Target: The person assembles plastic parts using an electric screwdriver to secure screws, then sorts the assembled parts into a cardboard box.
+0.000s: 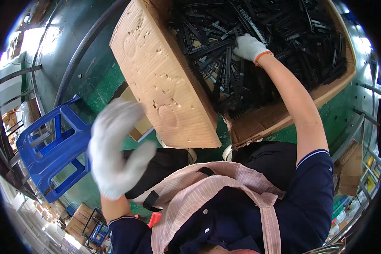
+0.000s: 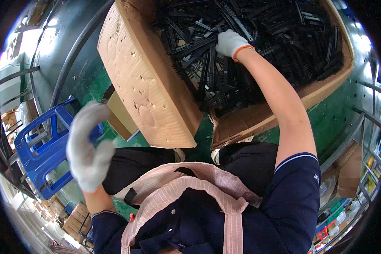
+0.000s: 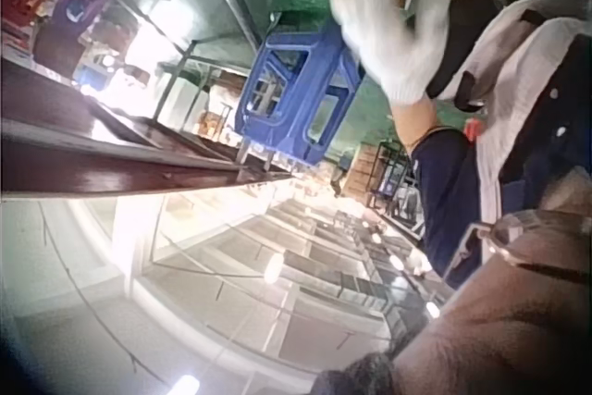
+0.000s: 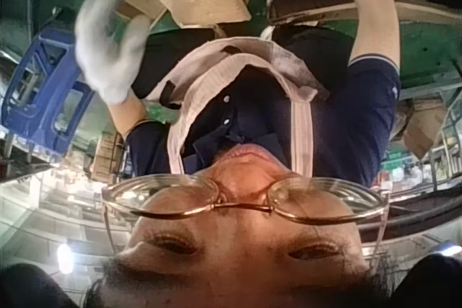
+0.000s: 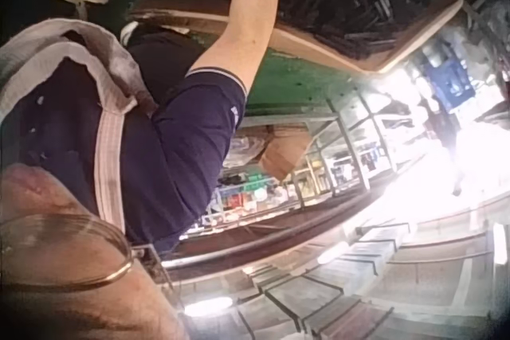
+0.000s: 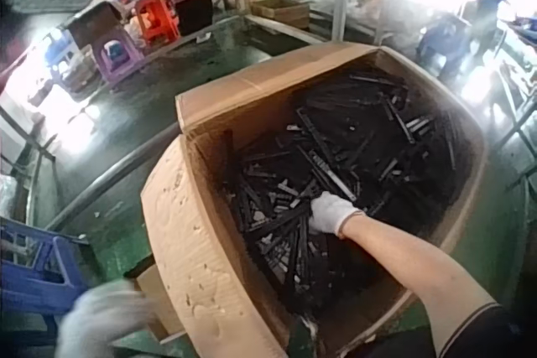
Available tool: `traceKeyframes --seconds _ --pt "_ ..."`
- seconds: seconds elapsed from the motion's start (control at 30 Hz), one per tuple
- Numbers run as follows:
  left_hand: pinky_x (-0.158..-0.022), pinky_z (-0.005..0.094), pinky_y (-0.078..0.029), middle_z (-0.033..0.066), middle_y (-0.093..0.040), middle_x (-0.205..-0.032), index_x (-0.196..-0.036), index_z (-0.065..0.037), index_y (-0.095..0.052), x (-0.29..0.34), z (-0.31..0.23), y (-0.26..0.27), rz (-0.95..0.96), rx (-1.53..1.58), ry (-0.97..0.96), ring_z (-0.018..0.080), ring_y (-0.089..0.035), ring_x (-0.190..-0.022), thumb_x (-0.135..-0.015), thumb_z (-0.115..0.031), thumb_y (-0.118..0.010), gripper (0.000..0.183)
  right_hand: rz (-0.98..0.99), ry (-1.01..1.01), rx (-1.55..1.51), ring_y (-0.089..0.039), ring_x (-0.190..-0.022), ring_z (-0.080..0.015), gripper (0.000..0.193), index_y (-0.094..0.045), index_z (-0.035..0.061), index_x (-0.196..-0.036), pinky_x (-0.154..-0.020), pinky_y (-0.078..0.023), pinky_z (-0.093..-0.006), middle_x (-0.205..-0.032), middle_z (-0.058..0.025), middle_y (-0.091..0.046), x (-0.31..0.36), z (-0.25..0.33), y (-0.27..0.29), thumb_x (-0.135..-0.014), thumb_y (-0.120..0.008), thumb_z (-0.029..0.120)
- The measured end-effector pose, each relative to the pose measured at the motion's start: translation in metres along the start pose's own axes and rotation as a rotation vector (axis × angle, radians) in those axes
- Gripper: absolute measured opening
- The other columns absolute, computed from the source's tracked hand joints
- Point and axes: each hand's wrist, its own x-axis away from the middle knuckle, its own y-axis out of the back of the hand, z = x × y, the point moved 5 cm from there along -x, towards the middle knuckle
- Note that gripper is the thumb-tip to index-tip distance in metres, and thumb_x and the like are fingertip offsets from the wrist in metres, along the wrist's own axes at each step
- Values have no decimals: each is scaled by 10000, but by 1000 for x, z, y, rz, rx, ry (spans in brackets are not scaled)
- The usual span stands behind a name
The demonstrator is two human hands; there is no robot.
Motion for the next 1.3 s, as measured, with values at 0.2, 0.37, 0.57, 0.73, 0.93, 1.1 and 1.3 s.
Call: traceKeyframes --seconds 0.2,0.37,0.57,0.73,0.93,1.1,1.3 --pt "-1019 467 -443 108 -694 -1021 -1079 -43 -668 -7 7 -25 220 -221 -61 341 -630 -1049 -701 -113 -774 398 220 245 -498 -587 -633 -146 238 -685 6 -1091 -649 -514 -303 -794 -81 -668 22 -3 42 -909 -610 140" --pt "-1007 452 -455 99 -696 -973 -1086 -45 -668 -19 9 -28 240 -215 -50 322 -645 -1004 -728 -117 -753 375 222 213 -322 -696 -670 -262 322 -706 -24 -983 -687 -545 -373 -793 -165 -713 -4 11 14 -867 -696 276" --pt "-945 415 -475 74 -690 -915 -1096 -51 -665 -15 10 -38 298 -174 -61 289 -654 -937 -773 -165 -734 350 40 45 -58 -687 -980 -346 367 -718 -2 -1034 -868 -548 -427 -1033 -210 -708 -20 26 -13 -856 -698 319" --pt "-878 390 -485 70 -689 -908 -1099 -52 -667 -16 11 -40 308 -142 -68 275 -655 -898 -771 -166 -744 356 80 27 -25 -673 -1001 -373 379 -714 3 -1047 -859 -546 -433 -1068 -227 -692 -25 24 -26 -842 -697 322" --pt "-871 374 -488 73 -690 -901 -1125 -41 -662 -18 18 -34 328 -62 20 249 -665 -887 -763 -97 -733 374 14 257 -518 -582 -556 -132 302 -669 -10 -968 -539 -504 -287 -726 -78 -636 32 29 64 -853 -707 266" --pt "-841 333 -503 128 -702 -937 -1153 19 -642 -28 9 -36 342 413 263 226 -674 -885 -827 -90 -679 346 -445 218 -898 -562 -674 -66 261 -638 -23 -959 -605 -486 -219 -758 -5 -633 143 58 220 -826 -746 174" --pt "-769 250 -509 66 -719 -944 -1230 15 -615 -36 34 -58 216 1184 663 129 -655 -932 -935 -696 -423 793 -1428 1130 174 -631 -640 -183 183 -670 132 -908 -529 -504 -291 -757 -11 -614 201 165 181 -834 -673 300"
